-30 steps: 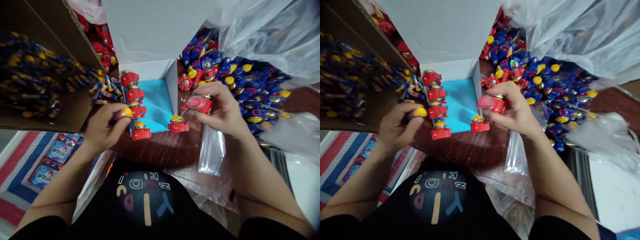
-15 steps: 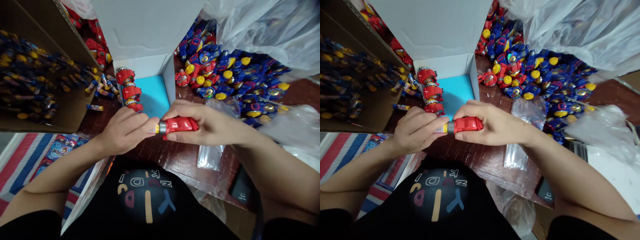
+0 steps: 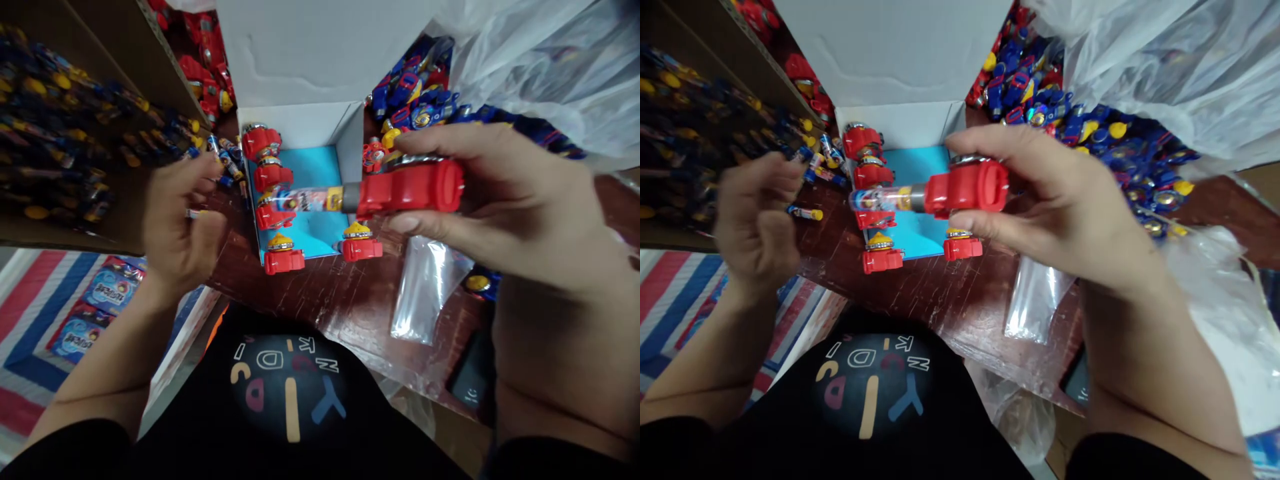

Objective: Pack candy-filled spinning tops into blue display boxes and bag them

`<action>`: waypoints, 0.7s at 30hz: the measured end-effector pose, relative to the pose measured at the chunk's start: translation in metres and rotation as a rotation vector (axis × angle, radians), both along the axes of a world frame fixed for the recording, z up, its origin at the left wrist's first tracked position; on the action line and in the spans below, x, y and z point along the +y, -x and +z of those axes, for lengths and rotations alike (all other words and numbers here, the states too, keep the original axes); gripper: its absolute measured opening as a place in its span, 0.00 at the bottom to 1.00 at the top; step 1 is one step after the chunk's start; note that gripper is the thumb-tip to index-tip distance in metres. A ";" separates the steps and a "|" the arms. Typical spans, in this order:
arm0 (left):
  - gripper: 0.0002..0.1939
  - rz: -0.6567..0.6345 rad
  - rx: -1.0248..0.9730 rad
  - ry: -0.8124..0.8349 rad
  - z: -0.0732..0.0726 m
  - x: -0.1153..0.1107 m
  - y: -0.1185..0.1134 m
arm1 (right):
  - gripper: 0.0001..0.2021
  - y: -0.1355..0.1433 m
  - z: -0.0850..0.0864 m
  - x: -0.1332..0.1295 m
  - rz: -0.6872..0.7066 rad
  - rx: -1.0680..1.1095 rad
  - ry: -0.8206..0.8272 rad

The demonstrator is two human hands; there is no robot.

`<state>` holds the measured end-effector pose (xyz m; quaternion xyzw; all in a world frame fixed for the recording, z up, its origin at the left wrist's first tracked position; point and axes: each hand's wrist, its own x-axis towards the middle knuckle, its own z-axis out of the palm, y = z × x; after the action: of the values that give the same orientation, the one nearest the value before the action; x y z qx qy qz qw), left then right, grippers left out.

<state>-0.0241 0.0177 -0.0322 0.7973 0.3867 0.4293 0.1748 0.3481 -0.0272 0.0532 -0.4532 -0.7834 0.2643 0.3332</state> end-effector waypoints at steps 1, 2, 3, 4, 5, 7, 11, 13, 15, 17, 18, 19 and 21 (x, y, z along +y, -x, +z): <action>0.28 -0.118 0.035 0.009 0.006 -0.001 -0.010 | 0.34 0.009 -0.002 0.001 0.029 -0.020 -0.033; 0.28 -0.216 0.090 0.012 0.011 0.000 -0.021 | 0.35 0.017 -0.004 0.001 0.035 -0.054 -0.054; 0.26 -0.271 0.151 0.000 0.015 0.001 -0.030 | 0.35 0.023 -0.006 0.001 0.015 -0.084 -0.058; 0.24 -0.277 0.203 -0.035 0.017 0.003 -0.037 | 0.34 0.028 -0.008 0.000 -0.012 -0.090 -0.036; 0.22 -0.245 0.228 -0.094 0.017 0.004 -0.041 | 0.33 0.031 -0.010 -0.001 -0.031 -0.060 0.017; 0.21 -0.169 0.236 -0.252 0.012 0.005 -0.044 | 0.28 0.033 -0.013 -0.004 -0.063 0.069 0.172; 0.27 -0.141 0.211 -0.397 0.003 0.006 -0.043 | 0.20 0.024 -0.009 -0.011 -0.170 0.242 0.341; 0.32 -0.158 0.255 -0.342 0.004 0.008 -0.044 | 0.24 0.013 -0.007 -0.010 -0.245 0.135 0.193; 0.34 -0.197 0.329 -0.215 0.003 0.010 -0.048 | 0.30 0.000 -0.010 -0.005 -0.296 -0.156 -0.009; 0.31 -0.246 0.384 -0.073 -0.003 0.012 -0.052 | 0.33 -0.010 -0.018 0.001 -0.290 -0.530 -0.101; 0.29 -0.267 0.388 -0.027 -0.008 0.013 -0.053 | 0.32 -0.014 -0.023 0.005 -0.257 -0.697 -0.095; 0.27 -0.286 0.385 0.007 -0.013 0.013 -0.055 | 0.31 -0.016 -0.027 0.008 -0.219 -0.828 -0.070; 0.26 -0.304 0.372 0.050 -0.024 0.014 -0.057 | 0.28 -0.015 -0.031 0.013 -0.134 -0.987 -0.016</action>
<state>0.0329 0.0313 -0.0557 0.9072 0.2981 0.2340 0.1826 0.3634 -0.0145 0.0219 -0.5710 -0.8189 -0.0098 -0.0578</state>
